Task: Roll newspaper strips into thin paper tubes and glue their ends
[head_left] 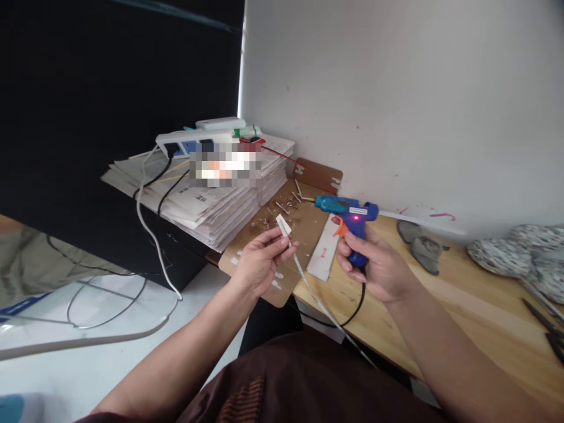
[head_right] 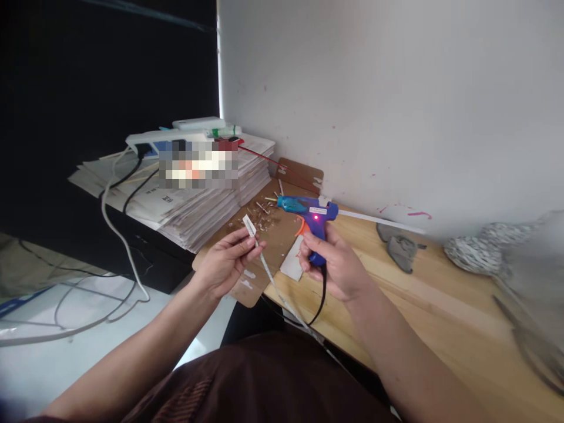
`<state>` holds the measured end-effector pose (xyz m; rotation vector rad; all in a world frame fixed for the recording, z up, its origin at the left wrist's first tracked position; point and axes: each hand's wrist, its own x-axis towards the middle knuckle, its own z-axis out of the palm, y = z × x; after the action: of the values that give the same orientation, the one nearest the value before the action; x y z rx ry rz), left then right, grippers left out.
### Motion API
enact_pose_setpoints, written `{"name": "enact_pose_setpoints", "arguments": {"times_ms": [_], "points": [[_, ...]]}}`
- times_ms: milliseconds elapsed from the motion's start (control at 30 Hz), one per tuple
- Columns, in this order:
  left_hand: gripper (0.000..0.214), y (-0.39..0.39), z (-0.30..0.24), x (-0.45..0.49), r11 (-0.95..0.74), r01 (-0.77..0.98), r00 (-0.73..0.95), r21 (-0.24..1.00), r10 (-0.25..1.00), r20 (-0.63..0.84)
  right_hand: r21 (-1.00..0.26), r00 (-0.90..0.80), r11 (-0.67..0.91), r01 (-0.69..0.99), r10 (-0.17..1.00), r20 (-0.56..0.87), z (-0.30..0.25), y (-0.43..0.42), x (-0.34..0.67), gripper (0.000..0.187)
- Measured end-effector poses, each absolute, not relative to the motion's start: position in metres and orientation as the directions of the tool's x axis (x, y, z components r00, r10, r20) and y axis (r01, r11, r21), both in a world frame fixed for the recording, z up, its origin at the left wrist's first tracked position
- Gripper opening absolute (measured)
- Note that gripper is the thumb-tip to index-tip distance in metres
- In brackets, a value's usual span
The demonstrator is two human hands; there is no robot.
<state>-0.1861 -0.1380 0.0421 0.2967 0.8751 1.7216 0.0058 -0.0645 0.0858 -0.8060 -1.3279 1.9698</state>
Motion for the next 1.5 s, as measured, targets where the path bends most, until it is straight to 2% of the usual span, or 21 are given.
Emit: {"name": "enact_pose_setpoints", "arguments": {"times_ms": [133, 267, 433, 600, 933, 1500], "points": [[0.022, -0.137, 0.044, -0.184, -0.097, -0.706, -0.326, 0.702, 0.924, -0.201, -0.99, -0.628, -0.139, -0.03, 0.773, -0.09, 0.087, -0.08, 0.011, 0.023], [0.021, -0.137, 0.048, -0.181, -0.104, -0.689, -0.32, 0.718, 0.932, -0.172, -0.993, -0.613, -0.01, 0.122, 0.786, -0.083, 0.088, -0.091, 0.013, 0.034], [0.025, -0.139, 0.051, -0.179, -0.109, -0.671, -0.328, 0.734, 0.931, -0.162, -0.946, -0.557, 0.154, 0.284, 0.83, -0.032, 0.089, -0.096, 0.013, 0.038], [0.03, -0.141, 0.052, -0.181, -0.123, -0.64, -0.342, 0.759, 0.93, -0.137, -0.881, -0.525, 0.286, 0.376, 0.85, 0.052, 0.091, -0.098, 0.013, 0.038], [0.034, -0.142, 0.049, -0.18, -0.146, -0.622, -0.346, 0.769, 0.932, -0.103, -0.824, -0.515, 0.363, 0.435, 0.851, 0.103, 0.092, -0.097, 0.014, 0.028], [0.029, -0.143, 0.047, -0.18, -0.155, -0.632, -0.345, 0.76, 0.934, -0.096, -0.731, -0.499, 0.436, 0.526, 0.854, 0.15, 0.09, -0.099, 0.015, 0.027]]}}
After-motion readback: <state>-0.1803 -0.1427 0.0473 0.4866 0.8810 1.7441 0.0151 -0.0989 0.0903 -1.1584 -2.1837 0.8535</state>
